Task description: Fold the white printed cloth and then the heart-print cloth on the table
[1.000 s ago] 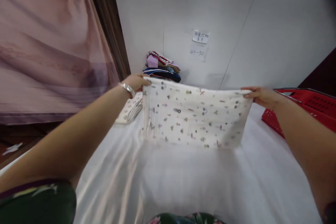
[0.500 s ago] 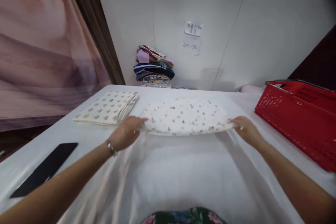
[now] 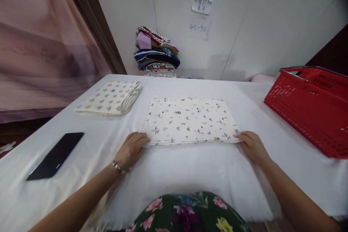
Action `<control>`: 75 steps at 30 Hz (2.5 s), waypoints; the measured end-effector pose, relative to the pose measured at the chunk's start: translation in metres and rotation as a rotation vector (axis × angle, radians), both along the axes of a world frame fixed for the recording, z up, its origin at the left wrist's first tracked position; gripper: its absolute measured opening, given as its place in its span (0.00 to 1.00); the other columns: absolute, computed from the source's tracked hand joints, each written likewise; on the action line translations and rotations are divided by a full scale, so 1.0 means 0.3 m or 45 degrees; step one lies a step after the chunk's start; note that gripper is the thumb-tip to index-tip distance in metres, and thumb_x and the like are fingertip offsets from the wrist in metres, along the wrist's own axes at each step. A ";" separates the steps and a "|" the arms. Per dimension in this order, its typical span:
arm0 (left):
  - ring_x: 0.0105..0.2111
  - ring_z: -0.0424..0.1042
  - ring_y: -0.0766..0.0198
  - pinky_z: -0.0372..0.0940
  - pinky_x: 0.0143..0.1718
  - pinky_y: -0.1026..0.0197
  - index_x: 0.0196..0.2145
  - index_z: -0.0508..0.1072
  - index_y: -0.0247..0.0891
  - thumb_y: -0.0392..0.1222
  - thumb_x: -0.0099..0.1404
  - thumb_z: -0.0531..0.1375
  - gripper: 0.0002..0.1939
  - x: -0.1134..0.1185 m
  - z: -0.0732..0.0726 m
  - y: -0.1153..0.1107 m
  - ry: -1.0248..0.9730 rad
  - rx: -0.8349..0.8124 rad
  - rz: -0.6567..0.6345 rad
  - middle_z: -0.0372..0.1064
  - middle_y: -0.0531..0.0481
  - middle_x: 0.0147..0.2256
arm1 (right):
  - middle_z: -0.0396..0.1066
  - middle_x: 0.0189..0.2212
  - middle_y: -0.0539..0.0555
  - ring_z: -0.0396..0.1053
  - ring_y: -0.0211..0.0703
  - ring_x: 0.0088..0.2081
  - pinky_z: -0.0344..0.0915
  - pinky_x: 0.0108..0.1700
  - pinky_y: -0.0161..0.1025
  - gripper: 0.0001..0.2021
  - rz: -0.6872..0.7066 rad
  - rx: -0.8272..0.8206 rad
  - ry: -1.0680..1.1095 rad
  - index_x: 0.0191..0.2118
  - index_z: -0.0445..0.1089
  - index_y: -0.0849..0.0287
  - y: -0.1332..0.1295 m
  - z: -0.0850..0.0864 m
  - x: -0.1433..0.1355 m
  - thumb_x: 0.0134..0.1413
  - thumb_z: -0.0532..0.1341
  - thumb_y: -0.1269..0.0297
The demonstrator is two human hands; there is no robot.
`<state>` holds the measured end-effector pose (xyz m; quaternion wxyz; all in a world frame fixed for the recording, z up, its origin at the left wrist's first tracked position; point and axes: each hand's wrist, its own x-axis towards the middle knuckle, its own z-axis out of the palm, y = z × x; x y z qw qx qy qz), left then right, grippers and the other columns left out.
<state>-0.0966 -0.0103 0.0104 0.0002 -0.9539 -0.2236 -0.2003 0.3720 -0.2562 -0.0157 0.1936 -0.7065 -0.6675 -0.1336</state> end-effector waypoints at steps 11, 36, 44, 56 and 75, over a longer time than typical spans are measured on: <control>0.49 0.66 0.58 0.49 0.58 0.46 0.43 0.71 0.40 0.44 0.61 0.53 0.14 0.074 0.081 -0.074 0.083 -0.063 0.074 0.69 0.44 0.47 | 0.64 0.53 0.59 0.53 0.53 0.58 0.47 0.58 0.57 0.24 -0.056 -0.295 -0.024 0.53 0.66 0.58 0.027 0.087 -0.137 0.48 0.51 0.73; 0.63 0.40 0.48 0.41 0.59 0.37 0.61 0.56 0.41 0.62 0.61 0.44 0.35 0.238 -0.037 0.092 0.411 -0.201 0.460 0.42 0.46 0.64 | 0.34 0.66 0.57 0.31 0.51 0.65 0.34 0.62 0.54 0.34 -0.404 -0.657 0.326 0.65 0.45 0.60 0.240 0.079 -0.189 0.59 0.42 0.45; 0.63 0.40 0.50 0.46 0.58 0.39 0.61 0.54 0.41 0.59 0.63 0.43 0.33 0.254 0.023 0.128 0.387 -0.381 0.498 0.41 0.46 0.64 | 0.35 0.65 0.60 0.31 0.52 0.65 0.32 0.61 0.57 0.34 -0.436 -0.675 0.219 0.64 0.46 0.62 0.309 0.098 -0.154 0.58 0.42 0.44; 0.64 0.36 0.47 0.39 0.59 0.39 0.62 0.51 0.35 0.65 0.60 0.40 0.41 0.456 0.013 0.420 0.408 -0.346 0.707 0.36 0.42 0.65 | 0.32 0.66 0.60 0.28 0.50 0.65 0.29 0.62 0.50 0.36 -0.459 -0.671 0.262 0.65 0.41 0.66 0.768 0.098 -0.074 0.59 0.39 0.44; 0.64 0.32 0.47 0.38 0.60 0.39 0.64 0.46 0.36 0.68 0.58 0.38 0.45 0.449 -0.016 0.501 0.500 -0.478 0.761 0.29 0.48 0.65 | 0.31 0.66 0.57 0.29 0.50 0.65 0.33 0.61 0.52 0.36 -0.656 -0.683 0.370 0.65 0.40 0.62 0.740 0.018 0.097 0.58 0.38 0.43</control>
